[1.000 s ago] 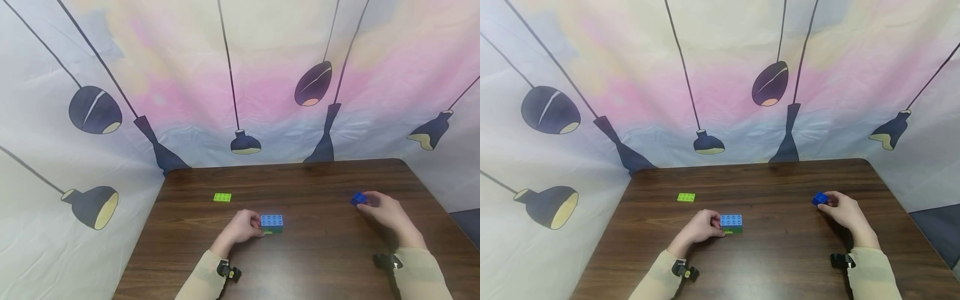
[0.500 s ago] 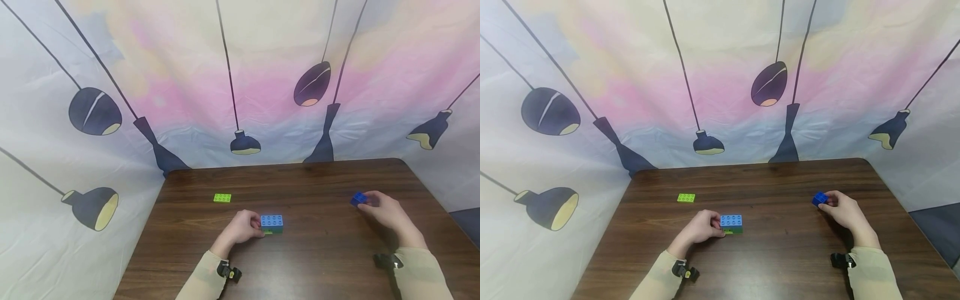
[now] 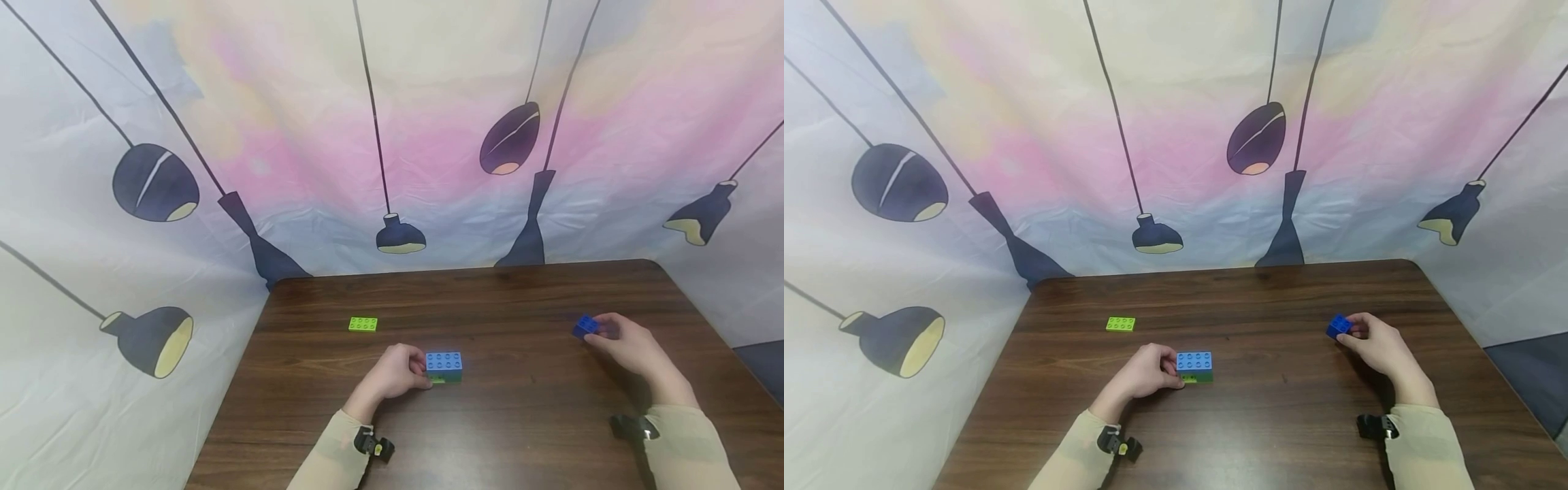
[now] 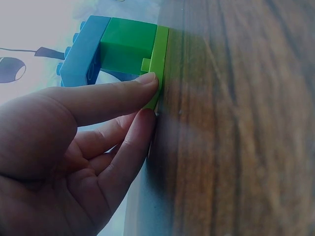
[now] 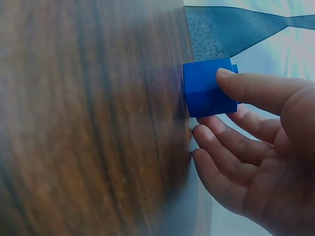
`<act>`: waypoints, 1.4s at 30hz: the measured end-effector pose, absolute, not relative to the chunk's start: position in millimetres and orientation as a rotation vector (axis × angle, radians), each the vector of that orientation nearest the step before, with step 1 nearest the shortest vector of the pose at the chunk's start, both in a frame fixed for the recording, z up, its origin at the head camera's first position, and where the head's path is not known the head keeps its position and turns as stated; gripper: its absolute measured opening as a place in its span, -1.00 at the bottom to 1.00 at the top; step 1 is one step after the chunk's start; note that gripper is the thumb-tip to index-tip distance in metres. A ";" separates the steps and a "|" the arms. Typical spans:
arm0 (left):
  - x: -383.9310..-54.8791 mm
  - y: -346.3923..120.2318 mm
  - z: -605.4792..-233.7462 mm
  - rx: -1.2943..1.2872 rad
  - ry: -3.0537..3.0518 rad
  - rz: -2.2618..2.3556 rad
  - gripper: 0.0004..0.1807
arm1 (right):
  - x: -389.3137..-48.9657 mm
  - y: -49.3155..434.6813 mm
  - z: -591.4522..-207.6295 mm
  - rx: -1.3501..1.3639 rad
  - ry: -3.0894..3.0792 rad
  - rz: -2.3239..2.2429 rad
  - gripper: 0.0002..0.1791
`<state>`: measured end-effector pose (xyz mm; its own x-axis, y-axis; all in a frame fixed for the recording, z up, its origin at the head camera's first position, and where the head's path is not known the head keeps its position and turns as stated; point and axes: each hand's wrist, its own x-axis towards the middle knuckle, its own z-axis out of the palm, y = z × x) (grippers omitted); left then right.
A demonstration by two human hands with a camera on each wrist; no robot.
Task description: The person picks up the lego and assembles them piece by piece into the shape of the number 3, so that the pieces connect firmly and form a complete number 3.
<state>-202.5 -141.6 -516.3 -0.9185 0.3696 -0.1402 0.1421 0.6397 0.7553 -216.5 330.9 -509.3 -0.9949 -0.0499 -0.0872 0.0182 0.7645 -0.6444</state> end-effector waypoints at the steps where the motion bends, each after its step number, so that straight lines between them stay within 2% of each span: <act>1: -202.4 -141.8 -516.4 0.414 2.581 1.151 -0.71 | -216.4 330.9 -509.4 -0.031 2.857 -1.047 -0.27; 30: -202.9 -141.7 -516.0 0.415 2.578 1.146 -0.71 | -216.1 328.6 -507.4 -0.041 2.854 -1.035 -0.24; 42: -202.1 -141.5 -515.9 0.408 2.578 1.147 -0.72 | -216.7 328.9 -508.5 -0.051 2.858 -1.036 -0.30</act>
